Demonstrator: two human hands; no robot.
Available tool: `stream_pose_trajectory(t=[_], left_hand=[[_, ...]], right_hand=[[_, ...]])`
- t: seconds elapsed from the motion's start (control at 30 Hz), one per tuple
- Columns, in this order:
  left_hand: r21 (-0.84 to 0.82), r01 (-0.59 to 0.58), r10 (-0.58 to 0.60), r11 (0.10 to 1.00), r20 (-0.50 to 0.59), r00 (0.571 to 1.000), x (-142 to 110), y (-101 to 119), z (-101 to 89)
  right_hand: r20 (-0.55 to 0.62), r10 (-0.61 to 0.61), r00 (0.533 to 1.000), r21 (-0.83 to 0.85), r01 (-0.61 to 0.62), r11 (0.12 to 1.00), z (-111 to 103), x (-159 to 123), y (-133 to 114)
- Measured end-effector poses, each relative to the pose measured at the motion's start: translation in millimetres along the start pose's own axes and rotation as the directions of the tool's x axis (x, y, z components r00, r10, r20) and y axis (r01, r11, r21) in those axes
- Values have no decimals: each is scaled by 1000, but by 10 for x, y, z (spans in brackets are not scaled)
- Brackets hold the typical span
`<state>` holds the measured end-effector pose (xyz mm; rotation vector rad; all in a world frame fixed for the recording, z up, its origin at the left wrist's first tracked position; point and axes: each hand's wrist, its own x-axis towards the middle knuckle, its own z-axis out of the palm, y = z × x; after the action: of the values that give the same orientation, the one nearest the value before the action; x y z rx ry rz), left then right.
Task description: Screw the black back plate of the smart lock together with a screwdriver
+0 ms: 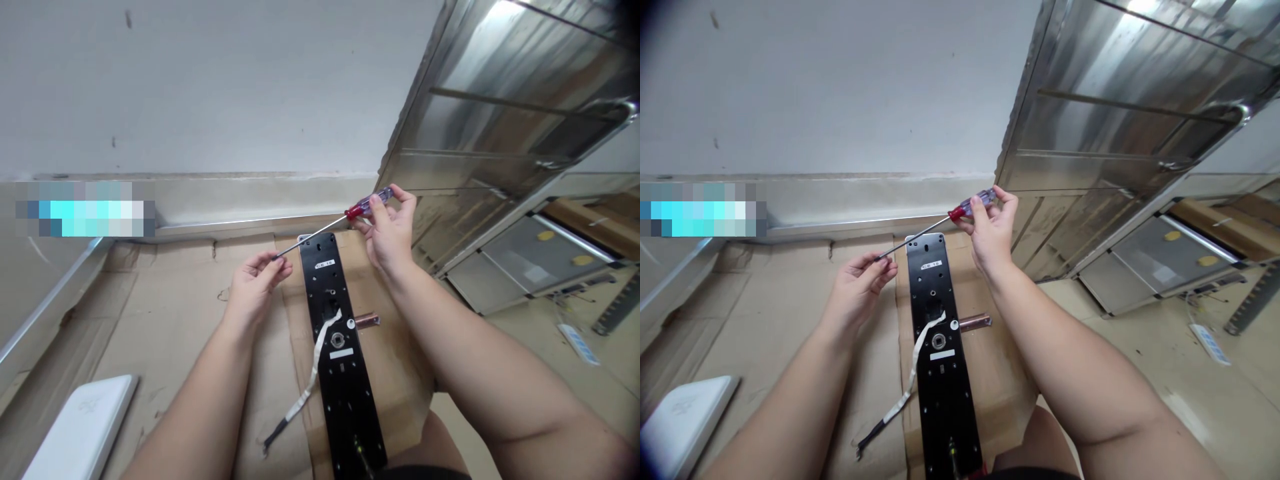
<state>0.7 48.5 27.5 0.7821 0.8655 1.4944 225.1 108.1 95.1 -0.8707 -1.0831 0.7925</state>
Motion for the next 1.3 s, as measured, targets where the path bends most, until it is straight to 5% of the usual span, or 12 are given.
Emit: stream_pose_trajectory(t=[0.4, 1.0, 1.3], left_hand=[[-61, -19, 17, 998, -35, 999, 5, 59, 15], [-73, -28, 23, 997, -75, 997, 21, 20, 22], [61, -156, 159, 986, -47, 986, 14, -8, -25]], right_hand=[[18, -178, 984, -71, 178, 981, -169, 156, 92], [-58, -82, 995, 144, 89, 986, -57, 91, 81], [-74, -101, 992, 129, 110, 985, -48, 72, 54]])
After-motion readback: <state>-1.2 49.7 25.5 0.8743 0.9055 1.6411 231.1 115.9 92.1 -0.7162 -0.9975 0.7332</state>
